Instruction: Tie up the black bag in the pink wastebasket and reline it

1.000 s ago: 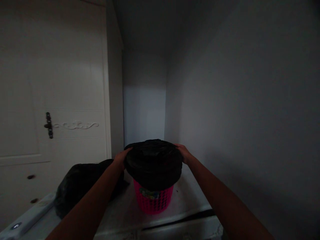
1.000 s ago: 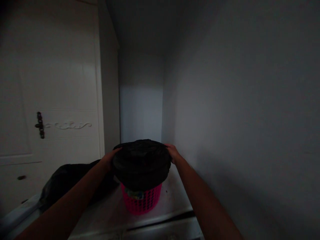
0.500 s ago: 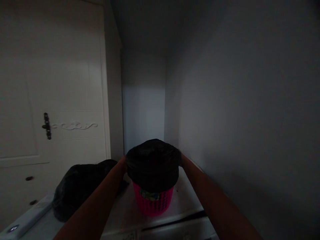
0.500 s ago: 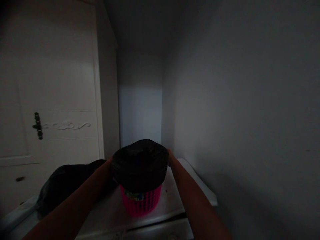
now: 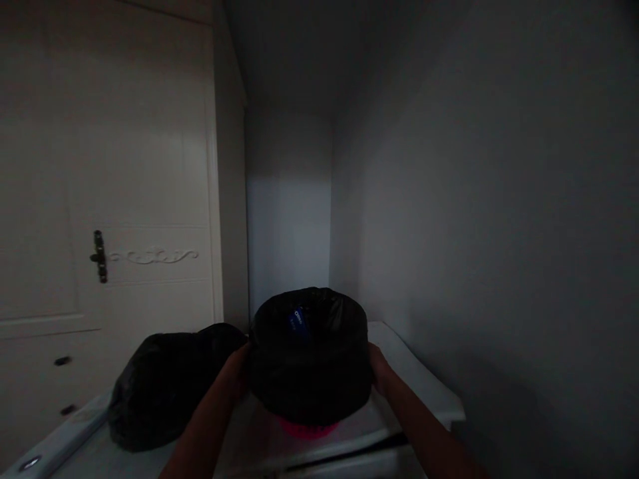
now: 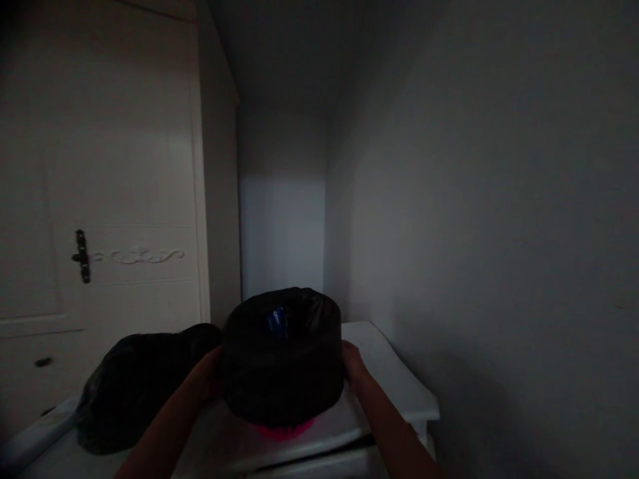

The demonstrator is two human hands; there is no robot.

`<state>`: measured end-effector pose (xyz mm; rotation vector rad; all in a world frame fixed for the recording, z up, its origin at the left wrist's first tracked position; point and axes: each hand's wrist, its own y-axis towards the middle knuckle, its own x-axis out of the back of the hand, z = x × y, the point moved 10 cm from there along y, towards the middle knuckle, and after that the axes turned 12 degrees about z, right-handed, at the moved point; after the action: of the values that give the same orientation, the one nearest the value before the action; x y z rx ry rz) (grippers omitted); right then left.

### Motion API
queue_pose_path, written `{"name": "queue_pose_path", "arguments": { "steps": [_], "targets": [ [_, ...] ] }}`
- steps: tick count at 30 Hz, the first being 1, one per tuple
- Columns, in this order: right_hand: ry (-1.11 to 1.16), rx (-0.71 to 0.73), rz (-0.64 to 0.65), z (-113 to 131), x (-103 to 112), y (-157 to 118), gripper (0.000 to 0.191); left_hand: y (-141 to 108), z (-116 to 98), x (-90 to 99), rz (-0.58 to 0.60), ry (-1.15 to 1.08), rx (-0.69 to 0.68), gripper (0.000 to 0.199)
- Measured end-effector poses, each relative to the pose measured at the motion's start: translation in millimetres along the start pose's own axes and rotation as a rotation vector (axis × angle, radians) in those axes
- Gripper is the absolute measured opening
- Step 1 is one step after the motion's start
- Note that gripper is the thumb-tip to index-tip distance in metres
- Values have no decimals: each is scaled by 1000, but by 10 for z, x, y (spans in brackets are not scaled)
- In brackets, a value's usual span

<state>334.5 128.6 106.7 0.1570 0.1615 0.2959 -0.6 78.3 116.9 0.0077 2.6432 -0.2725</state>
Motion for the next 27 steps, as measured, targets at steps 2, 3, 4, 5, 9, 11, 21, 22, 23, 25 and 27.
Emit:
{"name": "queue_pose_path", "arguments": {
  "steps": [2,3,4,5,9,11,21,22,23,25,27],
  "targets": [
    [101,-15,18,-44,-23,-214,38,-199,113,-34,63,-68,5,19],
    [143,-18,36,-72,-47,-310,40,-282,154,-43,91,-81,-21,21],
    [165,-19,54,-105,-72,-391,42,-347,185,-44,113,-73,-61,23],
    [166,-23,69,-150,-93,-453,47,-392,212,-24,115,-53,-107,27],
    [-16,4,10,-284,-26,-539,49,-432,280,236,-74,132,-297,37],
    [-177,60,-67,-241,56,-555,44,-481,231,380,-204,307,-420,43],
    [-495,263,9,-149,-253,-806,60,-353,663,294,-3,632,-517,82],
    [-518,282,32,-176,-301,-763,62,-255,682,263,13,636,-511,87],
    [-543,306,37,-186,-321,-710,63,-154,676,234,26,645,-514,89],
    [-604,354,-14,-164,-258,-588,58,24,616,204,34,673,-541,88],
    [-687,370,-126,-117,-69,-479,49,140,541,212,18,702,-590,85]
  ]
}}
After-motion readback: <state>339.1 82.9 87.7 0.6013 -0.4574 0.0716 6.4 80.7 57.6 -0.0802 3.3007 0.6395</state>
